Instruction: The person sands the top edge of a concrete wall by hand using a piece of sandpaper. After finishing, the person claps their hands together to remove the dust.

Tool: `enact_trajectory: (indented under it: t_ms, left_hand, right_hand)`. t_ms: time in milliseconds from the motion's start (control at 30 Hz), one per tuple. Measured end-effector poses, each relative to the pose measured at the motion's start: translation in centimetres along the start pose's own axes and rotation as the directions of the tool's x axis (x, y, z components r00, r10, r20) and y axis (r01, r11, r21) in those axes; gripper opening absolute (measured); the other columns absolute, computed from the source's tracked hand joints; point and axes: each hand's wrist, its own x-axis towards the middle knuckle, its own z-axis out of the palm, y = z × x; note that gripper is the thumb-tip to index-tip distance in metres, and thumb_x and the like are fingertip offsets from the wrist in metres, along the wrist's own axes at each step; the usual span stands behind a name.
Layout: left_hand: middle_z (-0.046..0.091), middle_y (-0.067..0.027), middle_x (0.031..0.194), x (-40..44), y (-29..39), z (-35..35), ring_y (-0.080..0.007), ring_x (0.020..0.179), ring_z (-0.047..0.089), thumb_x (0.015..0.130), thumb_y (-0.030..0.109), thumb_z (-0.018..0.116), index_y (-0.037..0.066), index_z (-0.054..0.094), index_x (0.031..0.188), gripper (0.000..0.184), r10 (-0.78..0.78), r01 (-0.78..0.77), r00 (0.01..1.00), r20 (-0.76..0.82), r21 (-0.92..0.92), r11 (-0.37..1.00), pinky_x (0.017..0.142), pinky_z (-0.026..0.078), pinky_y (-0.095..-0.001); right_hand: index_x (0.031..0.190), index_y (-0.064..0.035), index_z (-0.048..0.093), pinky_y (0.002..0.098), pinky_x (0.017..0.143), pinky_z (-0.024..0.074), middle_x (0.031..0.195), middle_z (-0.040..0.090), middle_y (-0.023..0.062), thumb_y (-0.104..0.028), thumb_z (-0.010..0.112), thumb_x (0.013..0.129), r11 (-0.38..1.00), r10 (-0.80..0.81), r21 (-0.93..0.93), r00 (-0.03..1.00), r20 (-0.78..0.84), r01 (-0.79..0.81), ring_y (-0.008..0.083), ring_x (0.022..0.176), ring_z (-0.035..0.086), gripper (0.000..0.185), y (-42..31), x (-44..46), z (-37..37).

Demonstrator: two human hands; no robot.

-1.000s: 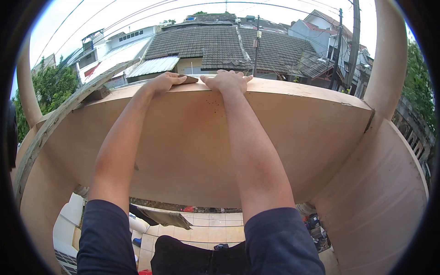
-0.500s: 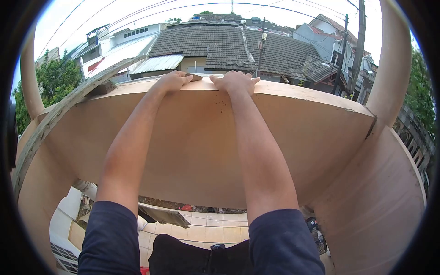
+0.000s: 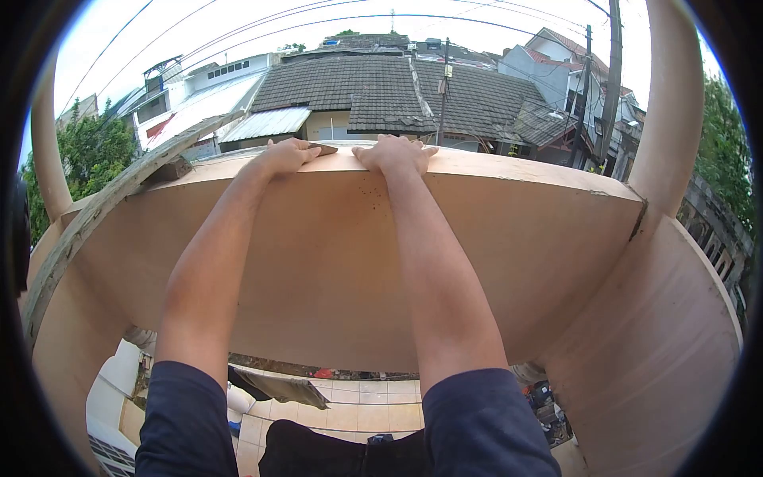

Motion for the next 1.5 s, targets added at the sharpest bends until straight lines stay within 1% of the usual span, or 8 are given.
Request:
enact_trajectory:
  t_ms: [267, 333, 533, 667, 967, 1167, 1400, 1500]
  left_hand:
    - [0.070, -0.0159, 0.138, 0.9, 3.3, 2.5, -0.0314, 0.130, 0.064, 0.112, 0.042, 0.048, 0.017, 0.070, 0.140, 0.044, 0.129, -0.147, 0.989, -0.074, -0.358, 0.922, 0.111, 0.048, -0.0434]
    - [0.065, -0.0132, 0.148, 1.0, 3.7, 3.4, -0.0322, 0.136, 0.061, 0.112, 0.044, 0.044, 0.019, 0.068, 0.142, 0.046, -0.180, 0.127, 0.963, -0.199, -0.256, 0.958, 0.114, 0.046, -0.0467]
    - [0.064, -0.0120, 0.149, 1.0, 2.1, 2.7, -0.0332, 0.137, 0.060, 0.113, 0.043, 0.039, 0.018, 0.064, 0.147, 0.049, 0.270, -0.216, 0.961, 0.064, -0.440, 0.872, 0.115, 0.046, -0.0470]
    - [0.066, -0.0127, 0.145, 2.2, 2.5, 2.6, -0.0340, 0.136, 0.061, 0.112, 0.046, 0.040, 0.015, 0.065, 0.145, 0.052, -0.153, 0.069, 0.948, -0.279, -0.289, 0.955, 0.116, 0.045, -0.0473]
    - [0.067, -0.0175, 0.143, 1.1, 2.4, 2.3, -0.0325, 0.133, 0.063, 0.110, 0.051, 0.048, 0.008, 0.061, 0.148, 0.059, 0.215, -0.191, 0.976, 0.019, -0.387, 0.902, 0.113, 0.046, -0.0430]
    - [0.067, -0.0141, 0.144, 0.4, 4.3, 3.1, -0.0323, 0.134, 0.062, 0.110, 0.051, 0.048, 0.010, 0.064, 0.146, 0.056, -0.185, 0.157, 0.937, -0.295, -0.115, 0.981, 0.114, 0.046, -0.0449]
    - [0.078, -0.0103, 0.111, 3.2, 1.0, 3.3, -0.0217, 0.093, 0.070, 0.111, 0.050, 0.051, 0.006, 0.074, 0.130, 0.053, 0.264, -0.234, 0.964, -0.042, -0.612, 0.755, 0.094, 0.053, -0.0366]
    - [0.077, -0.0149, 0.119, 2.6, 1.2, 2.3, -0.0270, 0.107, 0.072, 0.111, 0.050, 0.050, 0.006, 0.073, 0.132, 0.054, -0.026, -0.037, 0.990, -0.135, -0.446, 0.894, 0.099, 0.052, -0.0379]
  right_hand:
    - [0.149, -0.0144, 0.063, 0.0615, 0.131, 0.0092, 0.162, 0.052, 0.0114, -0.025, 0.043, 0.104, 0.997, -0.012, 0.080, 1.000, -0.014, 0.013, 0.0330, 0.159, 0.034, 0.051, 0.6, 0.9, 0.6]
    - [0.149, -0.0140, 0.063, 0.0615, 0.131, 0.0094, 0.162, 0.052, 0.0117, -0.025, 0.043, 0.103, 0.996, -0.002, 0.085, 1.000, 0.005, 0.001, 0.0330, 0.159, 0.033, 0.051, 1.0, -0.2, 0.7]
    - [0.150, -0.0112, 0.061, 0.0615, 0.130, 0.0118, 0.160, 0.054, 0.0119, -0.027, 0.044, 0.103, 0.995, -0.013, 0.095, 1.000, -0.027, 0.016, 0.0330, 0.157, 0.036, 0.052, 1.4, -0.1, 0.6]
    - [0.149, -0.0109, 0.061, 0.0606, 0.130, 0.0135, 0.159, 0.055, 0.0113, -0.027, 0.043, 0.104, 0.995, -0.002, 0.095, 0.999, -0.047, 0.007, 0.0322, 0.155, 0.040, 0.052, 0.6, 0.2, 0.3]
    - [0.149, -0.0129, 0.063, 0.0597, 0.130, 0.0151, 0.158, 0.056, 0.0111, -0.028, 0.042, 0.105, 0.997, 0.015, 0.078, 1.000, -0.013, -0.014, 0.0308, 0.154, 0.042, 0.050, 0.5, -0.2, -0.2]
    - [0.149, -0.0134, 0.062, 0.0587, 0.130, 0.0156, 0.158, 0.056, 0.0110, -0.035, 0.041, 0.107, 0.997, 0.022, 0.074, 0.999, -0.037, -0.019, 0.0306, 0.153, 0.043, 0.052, 0.4, -0.2, -0.1]
    - [0.149, -0.0126, 0.062, 0.0590, 0.130, 0.0167, 0.159, 0.055, 0.0099, -0.040, 0.039, 0.108, 0.997, 0.025, 0.071, 0.999, -0.033, -0.022, 0.0308, 0.153, 0.043, 0.054, 0.5, 0.2, 0.3]
    - [0.149, -0.0126, 0.062, 0.0587, 0.130, 0.0176, 0.159, 0.056, 0.0094, -0.041, 0.039, 0.108, 0.998, 0.012, 0.057, 0.999, -0.046, -0.010, 0.0310, 0.153, 0.044, 0.055, 0.6, 0.0, 0.3]
